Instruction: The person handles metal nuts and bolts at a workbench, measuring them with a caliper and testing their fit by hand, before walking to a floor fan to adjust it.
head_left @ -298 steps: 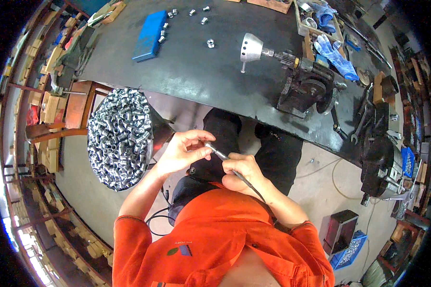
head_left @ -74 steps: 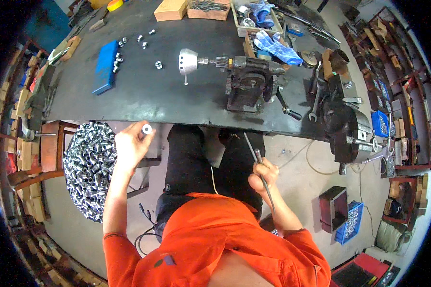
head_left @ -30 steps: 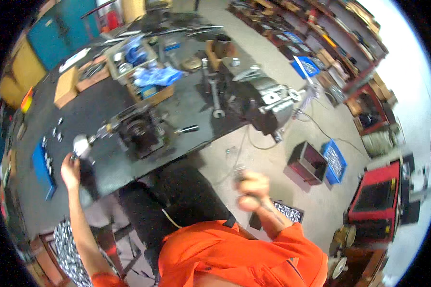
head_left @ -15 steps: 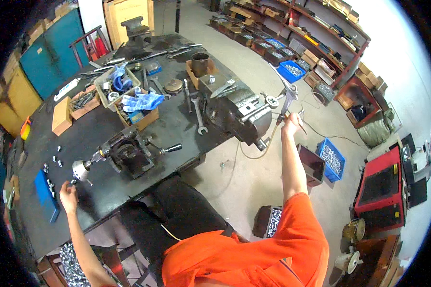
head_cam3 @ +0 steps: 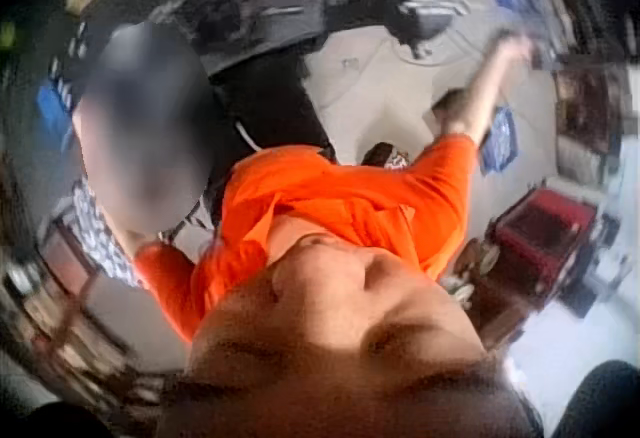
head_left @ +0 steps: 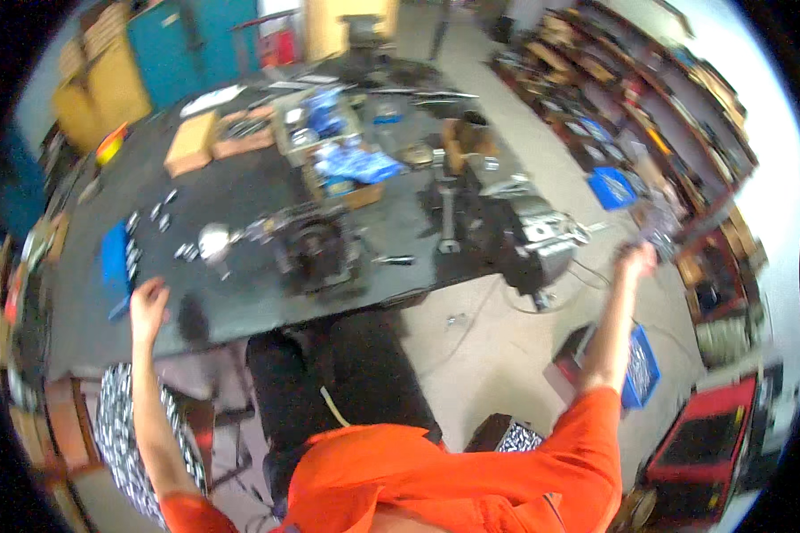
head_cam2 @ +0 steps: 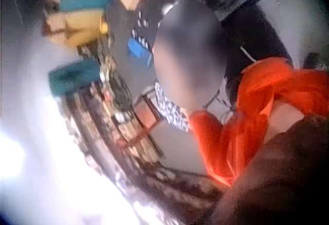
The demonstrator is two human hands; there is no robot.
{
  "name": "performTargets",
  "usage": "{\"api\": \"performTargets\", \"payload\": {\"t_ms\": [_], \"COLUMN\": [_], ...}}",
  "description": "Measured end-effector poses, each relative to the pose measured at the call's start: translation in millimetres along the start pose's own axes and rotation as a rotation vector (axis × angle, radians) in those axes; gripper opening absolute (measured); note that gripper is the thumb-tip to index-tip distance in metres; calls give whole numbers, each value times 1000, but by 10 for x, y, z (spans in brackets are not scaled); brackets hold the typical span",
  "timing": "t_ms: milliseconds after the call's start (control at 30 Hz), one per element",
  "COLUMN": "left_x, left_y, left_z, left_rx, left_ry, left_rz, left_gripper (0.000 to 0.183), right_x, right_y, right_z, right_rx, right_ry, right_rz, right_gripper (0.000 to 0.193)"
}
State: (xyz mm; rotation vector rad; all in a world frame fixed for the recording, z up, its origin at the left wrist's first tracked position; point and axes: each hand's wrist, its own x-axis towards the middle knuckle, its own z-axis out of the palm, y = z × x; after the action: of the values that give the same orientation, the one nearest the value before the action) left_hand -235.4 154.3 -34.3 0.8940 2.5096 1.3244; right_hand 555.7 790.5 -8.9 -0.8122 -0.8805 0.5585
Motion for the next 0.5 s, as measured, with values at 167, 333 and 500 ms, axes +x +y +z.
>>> {"api": "performTargets", "payload": {"t_ms": [167,333,500], "left_x": [-302,-513,-721], "left_y": [342,304,487], "left_z": [-226,-362,-600], "left_rx": [19,50,69], "left_ry": [19,63,103], "left_rz": [14,-47,-6], "left_gripper": [32,31,26], "right_x": [-794,-2613,-4603], "right_y": [-1752,-2181,-1650], "right_z": [62,116,323], "right_rx": [-225,-670,-325], "right_ry": [-199,-684,-1054], "right_rz": [-89,-708,-409], "right_gripper": [17,21,18]}}
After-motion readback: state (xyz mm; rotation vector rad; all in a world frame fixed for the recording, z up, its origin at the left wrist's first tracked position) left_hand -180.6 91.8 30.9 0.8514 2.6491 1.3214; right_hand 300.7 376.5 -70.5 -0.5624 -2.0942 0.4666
